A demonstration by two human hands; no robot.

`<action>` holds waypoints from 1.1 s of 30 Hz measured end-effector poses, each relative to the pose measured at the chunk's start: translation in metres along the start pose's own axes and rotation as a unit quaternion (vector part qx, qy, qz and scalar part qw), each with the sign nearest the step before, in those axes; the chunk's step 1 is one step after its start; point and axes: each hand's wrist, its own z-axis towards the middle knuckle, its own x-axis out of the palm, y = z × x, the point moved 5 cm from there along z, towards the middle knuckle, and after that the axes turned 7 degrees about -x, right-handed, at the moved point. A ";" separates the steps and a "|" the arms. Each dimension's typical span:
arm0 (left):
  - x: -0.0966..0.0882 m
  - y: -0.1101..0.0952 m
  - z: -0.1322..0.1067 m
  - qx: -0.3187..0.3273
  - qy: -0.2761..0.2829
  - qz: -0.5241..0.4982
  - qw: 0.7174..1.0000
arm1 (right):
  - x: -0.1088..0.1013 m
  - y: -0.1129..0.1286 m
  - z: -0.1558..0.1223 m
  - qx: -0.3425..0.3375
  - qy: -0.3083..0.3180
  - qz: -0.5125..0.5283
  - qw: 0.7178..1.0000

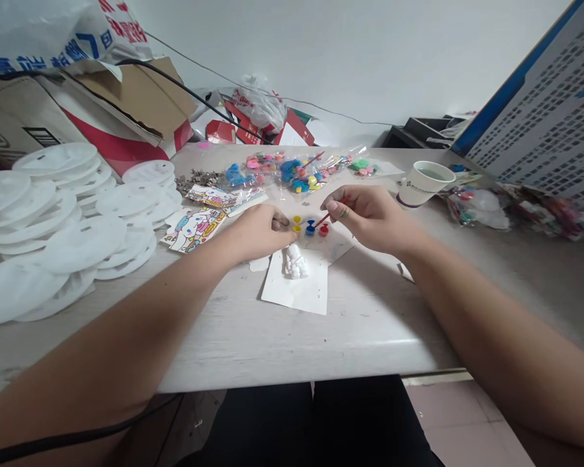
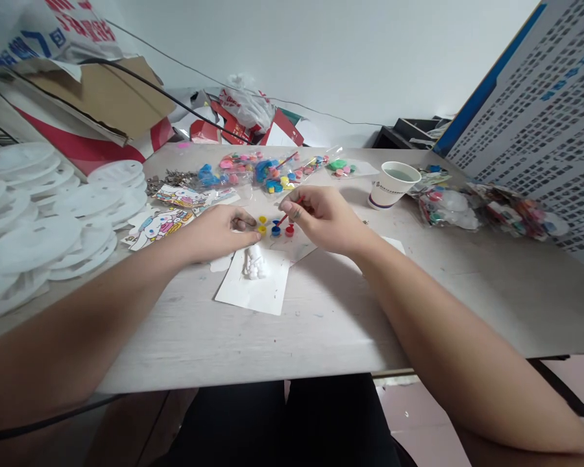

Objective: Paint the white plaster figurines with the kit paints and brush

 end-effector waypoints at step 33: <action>0.001 -0.005 -0.001 -0.012 0.011 0.058 0.998 | -0.017 0.006 -0.002 -0.069 -0.006 -0.270 0.960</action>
